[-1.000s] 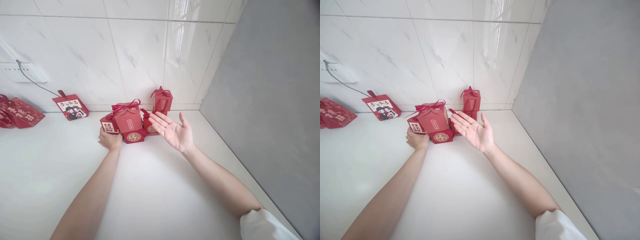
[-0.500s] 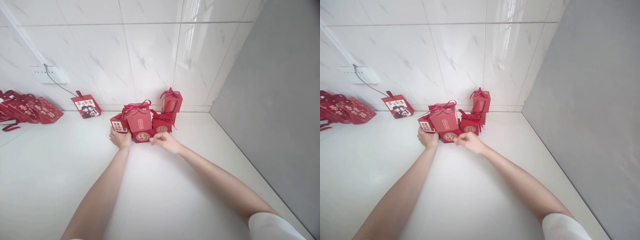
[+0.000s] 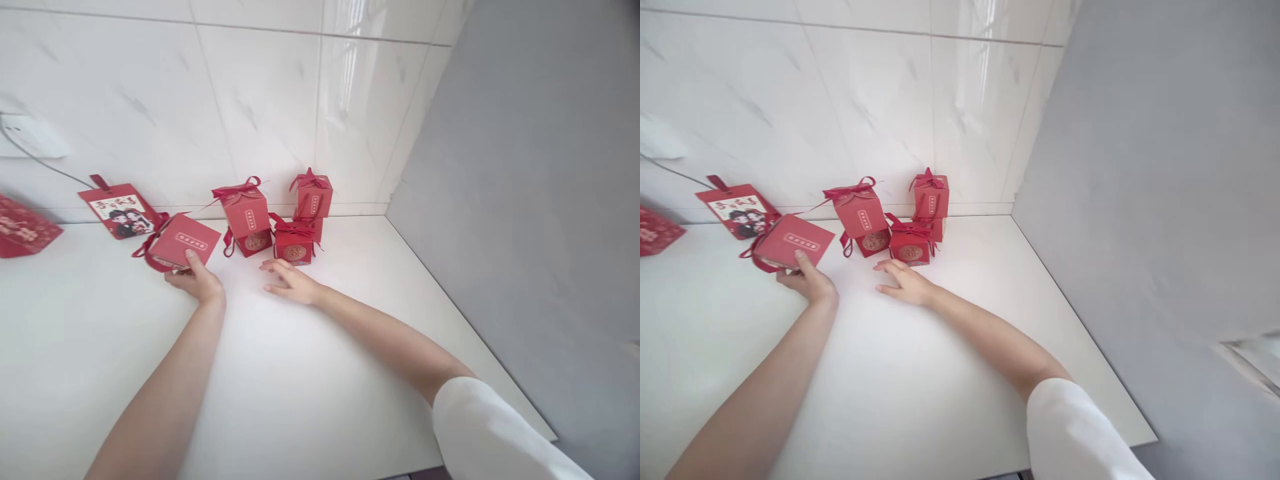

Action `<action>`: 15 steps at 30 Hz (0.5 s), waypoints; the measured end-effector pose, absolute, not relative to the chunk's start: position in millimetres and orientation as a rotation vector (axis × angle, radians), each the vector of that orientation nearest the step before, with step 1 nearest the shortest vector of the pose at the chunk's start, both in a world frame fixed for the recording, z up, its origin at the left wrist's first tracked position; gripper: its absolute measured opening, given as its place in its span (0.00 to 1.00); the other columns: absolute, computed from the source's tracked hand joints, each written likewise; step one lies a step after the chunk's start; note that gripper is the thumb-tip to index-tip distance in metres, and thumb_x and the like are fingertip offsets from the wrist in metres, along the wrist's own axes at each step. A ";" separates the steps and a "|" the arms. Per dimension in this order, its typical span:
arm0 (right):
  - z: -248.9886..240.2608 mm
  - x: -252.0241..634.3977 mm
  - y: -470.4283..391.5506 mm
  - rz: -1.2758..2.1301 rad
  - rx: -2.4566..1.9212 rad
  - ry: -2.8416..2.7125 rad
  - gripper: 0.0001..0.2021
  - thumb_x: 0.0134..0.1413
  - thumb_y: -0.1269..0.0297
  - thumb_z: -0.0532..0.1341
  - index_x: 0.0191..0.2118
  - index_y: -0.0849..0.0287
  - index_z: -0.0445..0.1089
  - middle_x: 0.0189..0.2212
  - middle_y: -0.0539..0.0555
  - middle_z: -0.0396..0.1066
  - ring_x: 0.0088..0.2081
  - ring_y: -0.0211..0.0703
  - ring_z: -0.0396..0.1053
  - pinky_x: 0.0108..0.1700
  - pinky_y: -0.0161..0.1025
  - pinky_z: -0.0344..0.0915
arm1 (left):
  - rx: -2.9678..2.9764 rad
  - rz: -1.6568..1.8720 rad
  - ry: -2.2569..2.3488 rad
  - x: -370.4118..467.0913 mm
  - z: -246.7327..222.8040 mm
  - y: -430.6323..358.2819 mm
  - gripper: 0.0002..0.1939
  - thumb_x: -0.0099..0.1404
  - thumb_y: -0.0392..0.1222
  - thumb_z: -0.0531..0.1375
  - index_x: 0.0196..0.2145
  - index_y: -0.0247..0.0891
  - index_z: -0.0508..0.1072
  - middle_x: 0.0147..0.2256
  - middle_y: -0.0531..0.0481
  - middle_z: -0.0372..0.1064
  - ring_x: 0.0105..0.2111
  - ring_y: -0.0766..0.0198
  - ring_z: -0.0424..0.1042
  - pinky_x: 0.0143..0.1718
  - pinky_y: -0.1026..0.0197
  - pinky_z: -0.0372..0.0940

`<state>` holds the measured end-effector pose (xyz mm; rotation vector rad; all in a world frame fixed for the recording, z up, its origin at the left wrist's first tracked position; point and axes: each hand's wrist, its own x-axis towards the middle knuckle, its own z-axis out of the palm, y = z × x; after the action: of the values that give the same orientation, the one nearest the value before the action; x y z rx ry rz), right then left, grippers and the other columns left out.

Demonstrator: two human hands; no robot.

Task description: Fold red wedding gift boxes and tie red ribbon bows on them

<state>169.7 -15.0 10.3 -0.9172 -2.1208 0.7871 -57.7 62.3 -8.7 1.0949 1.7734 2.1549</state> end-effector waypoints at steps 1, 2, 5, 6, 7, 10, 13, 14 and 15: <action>8.8 191.5 -25.2 0.613 -0.874 -2.222 0.22 0.63 0.55 0.57 0.60 0.56 0.60 0.62 0.60 0.58 0.62 0.47 0.58 0.62 0.48 0.60 | 1.073 2.171 1.761 -57.0 -8.8 63.7 0.25 0.71 0.53 0.47 0.56 0.33 0.45 0.57 0.32 0.54 0.58 0.58 0.63 0.60 0.51 0.59; 7.0 215.7 -35.4 0.484 -0.876 -2.297 0.20 0.64 0.56 0.55 0.59 0.57 0.61 0.62 0.60 0.58 0.63 0.48 0.57 0.64 0.50 0.56 | 1.038 2.193 1.746 -56.3 -8.7 64.9 0.25 0.71 0.53 0.47 0.55 0.32 0.47 0.57 0.31 0.55 0.57 0.58 0.63 0.59 0.52 0.60; 0.0 294.4 -61.8 0.268 -1.134 -2.381 0.23 0.66 0.54 0.51 0.61 0.57 0.60 0.66 0.61 0.54 0.66 0.51 0.52 0.66 0.55 0.50 | 1.025 2.251 1.671 -53.4 -7.1 67.4 0.26 0.71 0.50 0.50 0.55 0.27 0.48 0.57 0.30 0.57 0.55 0.59 0.65 0.56 0.56 0.63; -2.9 319.7 -68.8 0.241 -1.284 -2.364 0.27 0.65 0.50 0.51 0.65 0.57 0.55 0.68 0.61 0.48 0.68 0.52 0.48 0.68 0.56 0.46 | 1.044 2.267 1.643 -52.5 -6.4 68.0 0.26 0.71 0.49 0.51 0.55 0.27 0.47 0.57 0.30 0.56 0.55 0.60 0.65 0.56 0.57 0.63; -6.0 343.2 -75.0 0.243 -1.445 -2.344 0.31 0.65 0.46 0.50 0.68 0.55 0.50 0.70 0.60 0.42 0.70 0.53 0.42 0.69 0.58 0.41 | 1.061 2.278 1.623 -51.6 -5.7 68.4 0.26 0.71 0.48 0.51 0.55 0.26 0.47 0.58 0.30 0.56 0.54 0.61 0.66 0.55 0.58 0.63; -15.9 399.0 -87.5 0.355 -1.828 -2.297 0.35 0.64 0.40 0.42 0.71 0.49 0.38 0.71 0.52 0.35 0.71 0.49 0.33 0.71 0.55 0.32 | 1.027 2.293 1.609 -50.2 -3.1 68.3 0.25 0.71 0.47 0.50 0.56 0.27 0.46 0.58 0.31 0.57 0.54 0.62 0.66 0.55 0.60 0.64; -23.6 430.9 -86.9 0.353 -2.096 -2.112 0.39 0.63 0.38 0.37 0.72 0.55 0.34 0.72 0.52 0.30 0.71 0.48 0.28 0.71 0.52 0.31 | 0.901 2.279 1.613 -51.2 0.3 65.7 0.24 0.72 0.50 0.46 0.56 0.30 0.46 0.56 0.33 0.59 0.52 0.62 0.67 0.52 0.58 0.66; -25.0 436.3 -83.8 0.347 -2.160 -2.049 0.40 0.63 0.38 0.35 0.72 0.59 0.34 0.72 0.54 0.29 0.71 0.49 0.28 0.71 0.52 0.31 | 0.865 2.262 1.626 -51.8 1.8 64.1 0.24 0.73 0.52 0.44 0.56 0.31 0.46 0.56 0.34 0.59 0.51 0.62 0.68 0.51 0.57 0.66; -25.6 438.8 -79.7 0.333 -2.206 -1.998 0.41 0.63 0.38 0.35 0.72 0.62 0.34 0.71 0.56 0.28 0.71 0.50 0.28 0.71 0.52 0.31 | 0.843 2.242 1.650 -52.3 3.4 62.0 0.24 0.73 0.53 0.42 0.56 0.32 0.45 0.57 0.34 0.59 0.51 0.62 0.68 0.51 0.57 0.67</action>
<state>438.8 -79.7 -25.6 -2.2056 -1.9982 0.3331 -52.3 62.0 3.4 0.8434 1.6503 2.2421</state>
